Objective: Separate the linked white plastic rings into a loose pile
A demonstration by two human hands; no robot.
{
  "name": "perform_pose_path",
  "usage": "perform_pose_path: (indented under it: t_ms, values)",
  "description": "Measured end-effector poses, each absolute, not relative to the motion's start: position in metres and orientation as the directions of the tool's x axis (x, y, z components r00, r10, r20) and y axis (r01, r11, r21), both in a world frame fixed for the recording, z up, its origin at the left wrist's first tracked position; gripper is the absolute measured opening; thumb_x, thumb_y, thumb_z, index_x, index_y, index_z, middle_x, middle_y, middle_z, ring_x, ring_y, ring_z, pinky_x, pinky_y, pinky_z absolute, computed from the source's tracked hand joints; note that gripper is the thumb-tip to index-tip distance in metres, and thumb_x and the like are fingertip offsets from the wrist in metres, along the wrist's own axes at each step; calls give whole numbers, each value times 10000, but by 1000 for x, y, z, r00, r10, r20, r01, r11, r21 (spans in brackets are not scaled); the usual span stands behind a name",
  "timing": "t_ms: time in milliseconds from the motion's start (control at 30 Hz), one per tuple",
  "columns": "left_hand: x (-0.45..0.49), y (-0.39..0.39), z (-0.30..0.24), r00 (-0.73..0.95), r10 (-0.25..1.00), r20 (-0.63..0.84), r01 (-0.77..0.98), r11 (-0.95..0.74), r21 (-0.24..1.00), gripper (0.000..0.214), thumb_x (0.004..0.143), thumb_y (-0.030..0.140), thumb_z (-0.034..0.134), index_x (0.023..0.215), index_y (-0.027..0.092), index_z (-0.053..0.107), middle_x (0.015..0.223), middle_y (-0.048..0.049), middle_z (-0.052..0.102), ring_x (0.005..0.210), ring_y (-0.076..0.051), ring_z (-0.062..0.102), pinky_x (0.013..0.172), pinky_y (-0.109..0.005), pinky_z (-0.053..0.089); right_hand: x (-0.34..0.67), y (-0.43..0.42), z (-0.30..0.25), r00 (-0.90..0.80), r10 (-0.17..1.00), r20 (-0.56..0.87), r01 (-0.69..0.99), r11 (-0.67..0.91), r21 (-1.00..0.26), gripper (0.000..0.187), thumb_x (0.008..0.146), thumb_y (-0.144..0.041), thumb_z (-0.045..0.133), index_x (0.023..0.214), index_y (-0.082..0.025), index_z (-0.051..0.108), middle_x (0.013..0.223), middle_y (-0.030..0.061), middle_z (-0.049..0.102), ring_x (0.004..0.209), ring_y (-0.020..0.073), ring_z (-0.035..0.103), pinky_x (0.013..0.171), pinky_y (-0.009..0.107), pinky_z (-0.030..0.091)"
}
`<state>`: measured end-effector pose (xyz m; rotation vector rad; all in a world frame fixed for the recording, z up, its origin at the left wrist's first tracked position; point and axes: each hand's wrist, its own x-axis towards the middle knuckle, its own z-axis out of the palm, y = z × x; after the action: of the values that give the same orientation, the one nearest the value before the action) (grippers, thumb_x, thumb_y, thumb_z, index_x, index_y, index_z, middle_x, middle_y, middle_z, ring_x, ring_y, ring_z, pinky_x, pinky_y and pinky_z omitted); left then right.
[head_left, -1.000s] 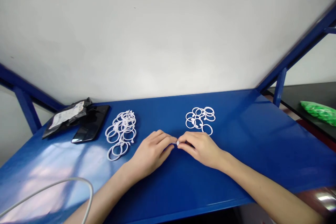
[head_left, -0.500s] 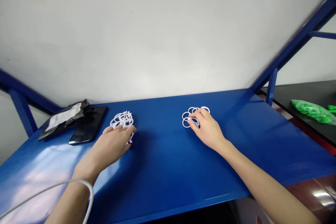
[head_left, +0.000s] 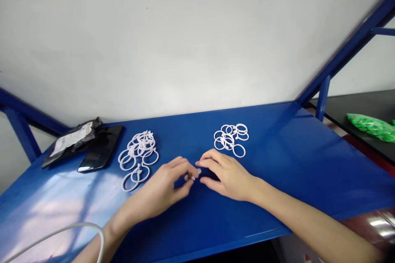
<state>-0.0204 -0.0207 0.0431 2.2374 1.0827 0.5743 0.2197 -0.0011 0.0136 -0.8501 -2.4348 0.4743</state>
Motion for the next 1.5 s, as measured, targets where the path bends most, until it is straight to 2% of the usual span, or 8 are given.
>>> perform_pose_path:
  t_ms: [133, 300, 400, 667, 1033, 1133, 1233, 1500]
  values:
    - [-6, -26, 35, 595, 796, 108, 472, -455, 755, 173, 937, 136, 552, 996, 239, 677, 943, -16, 697, 826, -148, 641, 772, -264, 528, 216, -3, 8, -741, 619, 260, 430, 735, -525, 89, 999, -230, 604, 988, -172, 670, 965, 53, 693, 813, 179, 671, 762, 309, 545]
    - [-9, -20, 30, 472, 875, 111, 490, -365, 791, 160, 953, 250, 614, 1105, 243, 662, 973, -6, 721, 816, -142, 644, 758, -262, 533, 220, -1, 5, -673, 686, 276, 405, 654, -638, 202, 1035, -260, 569, 864, -191, 653, 817, 3, 683, 700, 133, 628, 652, 245, 459]
    - [-10, -17, 29, 452, 888, 83, 495, -326, 805, 134, 949, 298, 634, 1060, 236, 675, 946, 1, 728, 795, -138, 649, 747, -257, 530, 221, 0, 7, -631, 739, 235, 420, 581, -697, 249, 1027, -277, 587, 798, -194, 635, 752, -19, 663, 654, 116, 610, 624, 228, 434]
    - [-7, -13, 25, 481, 877, 5, 528, -293, 797, 199, 980, 352, 582, 923, 208, 707, 822, 1, 725, 699, -136, 608, 648, -237, 470, 222, 2, 3, -608, 741, 286, 427, 608, -669, 216, 1025, -299, 587, 873, -205, 707, 827, 5, 751, 711, 137, 672, 659, 238, 452]
    - [-1, -18, 18, 453, 890, 40, 555, -318, 769, 168, 954, 339, 606, 917, 208, 704, 771, 18, 681, 623, -119, 530, 604, -225, 415, 221, 3, 1, -613, 723, 317, 436, 645, -627, 225, 1016, -272, 591, 841, -197, 710, 797, -2, 739, 681, 135, 664, 631, 239, 437]
    - [-1, -18, 17, 433, 901, 34, 580, -307, 755, 182, 959, 354, 596, 922, 208, 698, 665, 47, 608, 571, -110, 477, 571, -218, 381, 222, 1, 4, -592, 743, 313, 439, 622, -648, 139, 1004, -286, 620, 969, -206, 728, 885, 11, 751, 705, 137, 673, 637, 239, 452]
    - [-2, -17, 17, 424, 905, 45, 566, -303, 767, 193, 972, 361, 577, 931, 204, 681, 671, 49, 624, 566, -105, 483, 569, -213, 381, 223, 0, 8, -560, 770, 305, 428, 585, -689, 156, 991, -316, 645, 1081, -212, 718, 973, 27, 757, 727, 137, 683, 647, 241, 479]
    - [-4, -16, 12, 353, 935, 40, 540, -238, 808, 235, 939, 426, 626, 933, 204, 703, 680, 37, 627, 587, -114, 485, 585, -224, 386, 224, 1, 10, -521, 815, 254, 390, 492, -778, 138, 997, -322, 635, 1046, -226, 721, 950, 1, 766, 742, 127, 699, 689, 240, 512]
